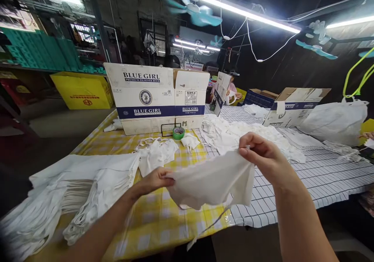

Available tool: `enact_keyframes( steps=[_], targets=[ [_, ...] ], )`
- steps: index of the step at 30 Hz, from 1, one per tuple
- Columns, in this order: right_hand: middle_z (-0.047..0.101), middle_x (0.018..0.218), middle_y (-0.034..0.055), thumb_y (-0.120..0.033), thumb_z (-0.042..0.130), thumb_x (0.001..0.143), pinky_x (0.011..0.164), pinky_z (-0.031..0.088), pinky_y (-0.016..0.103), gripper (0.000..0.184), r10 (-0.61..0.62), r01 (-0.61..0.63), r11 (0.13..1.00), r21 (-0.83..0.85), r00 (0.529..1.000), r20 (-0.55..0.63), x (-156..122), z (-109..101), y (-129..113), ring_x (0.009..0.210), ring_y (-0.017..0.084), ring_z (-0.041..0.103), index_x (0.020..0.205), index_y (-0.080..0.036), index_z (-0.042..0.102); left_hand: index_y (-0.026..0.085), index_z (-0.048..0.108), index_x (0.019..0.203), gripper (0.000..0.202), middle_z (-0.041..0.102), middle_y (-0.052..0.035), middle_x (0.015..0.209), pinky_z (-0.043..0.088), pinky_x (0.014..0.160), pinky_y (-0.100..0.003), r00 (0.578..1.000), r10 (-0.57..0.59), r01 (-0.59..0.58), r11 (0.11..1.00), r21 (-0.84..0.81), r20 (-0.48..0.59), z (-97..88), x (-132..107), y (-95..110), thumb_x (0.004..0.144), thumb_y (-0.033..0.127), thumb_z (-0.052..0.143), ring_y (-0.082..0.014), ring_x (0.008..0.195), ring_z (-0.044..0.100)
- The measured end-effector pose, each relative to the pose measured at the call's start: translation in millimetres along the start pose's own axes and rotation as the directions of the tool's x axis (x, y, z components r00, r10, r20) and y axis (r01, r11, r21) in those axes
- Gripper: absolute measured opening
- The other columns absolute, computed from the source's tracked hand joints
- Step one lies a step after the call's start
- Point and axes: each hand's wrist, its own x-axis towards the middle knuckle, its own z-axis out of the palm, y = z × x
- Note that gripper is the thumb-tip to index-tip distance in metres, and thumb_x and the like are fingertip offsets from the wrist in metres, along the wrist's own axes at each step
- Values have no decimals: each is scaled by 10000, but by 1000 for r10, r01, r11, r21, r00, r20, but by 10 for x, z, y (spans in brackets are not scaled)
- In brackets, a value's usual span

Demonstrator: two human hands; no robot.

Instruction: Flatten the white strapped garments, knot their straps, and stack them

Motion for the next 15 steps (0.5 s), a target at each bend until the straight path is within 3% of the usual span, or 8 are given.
enact_keyframes(
  steps=[3, 7, 12, 15],
  targets=[
    [456, 730, 1, -295, 619, 779, 468, 338, 213, 109, 13, -12, 999, 32, 999, -40, -61, -127, 71, 582, 102, 418, 817, -230, 539, 128, 666, 871, 322, 656, -50, 832, 452, 706, -267, 982, 36, -32, 999, 23, -188, -283, -131, 237, 732, 415, 617, -199, 793, 591],
    [435, 701, -4, -312, 654, 742, 434, 318, 219, 151, -11, 7, 1000, -30, 994, -106, -105, -208, 92, 542, 96, 381, 812, -228, 549, 135, 664, 797, 278, 637, -31, 801, 455, 696, -256, 906, 179, -108, 974, 198, -384, -498, -243, 660, 687, 390, 665, -183, 769, 580],
    [444, 758, 2, -279, 684, 713, 433, 328, 216, 179, -97, 78, 992, -102, 974, -206, -141, -351, 34, 566, 95, 370, 851, -238, 579, 169, 625, 858, 254, 593, 5, 803, 427, 589, -187, 861, 336, -236, 929, 286, -382, -506, -290, 1210, 671, 331, 683, -111, 660, 537],
    [455, 787, 7, -261, 690, 704, 446, 355, 211, 185, -133, 127, 991, -41, 956, -262, -199, -491, 21, 590, 101, 406, 854, -247, 583, 165, 634, 851, 237, 573, 5, 790, 389, 527, -167, 879, 369, -275, 909, 312, -301, -475, -309, 1471, 674, 316, 678, -81, 591, 497]
  ],
)
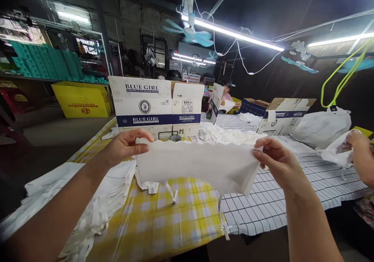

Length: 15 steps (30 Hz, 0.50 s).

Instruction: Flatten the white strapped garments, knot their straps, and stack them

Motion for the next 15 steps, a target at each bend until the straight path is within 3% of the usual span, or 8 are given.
enact_keyframes(
  steps=[2, 5, 9, 12, 15],
  targets=[
    [468, 781, 12, -264, 684, 709, 460, 374, 208, 167, 1, -1, 999, 54, 1000, -11, -23, -102, -5, 616, 113, 442, 835, -249, 575, 156, 643, 887, 265, 559, 7, 721, 367, 498, -169, 997, -24, 22, 999, 31, 72, -18, 30, 135, 682, 321, 670, -78, 557, 475],
    [495, 762, 15, -280, 664, 734, 476, 403, 203, 181, 73, -73, 997, 2, 992, 100, -41, -215, -18, 620, 120, 472, 886, -253, 570, 141, 641, 898, 276, 531, 15, 650, 348, 485, -175, 981, -93, 77, 992, 95, 173, -54, 45, 297, 695, 326, 663, -80, 546, 455],
    [547, 823, 26, -320, 666, 731, 535, 457, 225, 280, 150, -115, 980, -163, 964, 221, 0, -247, -63, 681, 145, 517, 989, -262, 574, 114, 606, 669, 241, 505, 10, 600, 321, 476, -193, 952, -139, 85, 976, 201, 272, -165, -10, 433, 696, 346, 663, -82, 540, 430],
    [579, 834, 30, -330, 678, 714, 573, 475, 244, 251, 137, -72, 964, -257, 960, 244, 7, -214, -132, 719, 167, 533, 945, -261, 607, 131, 531, 571, 303, 422, 36, 528, 262, 445, -200, 947, -152, 37, 926, 375, 283, -293, -138, 520, 713, 374, 642, -70, 493, 357],
    [599, 730, 31, -314, 725, 657, 515, 469, 273, 177, 78, 3, 946, -325, 968, 238, -65, -207, -217, 656, 189, 531, 810, -275, 645, 151, 506, 583, 285, 416, 39, 557, 283, 478, -202, 964, -70, -82, 841, 535, 257, -391, -368, 680, 731, 366, 621, -79, 524, 363]
  ],
)
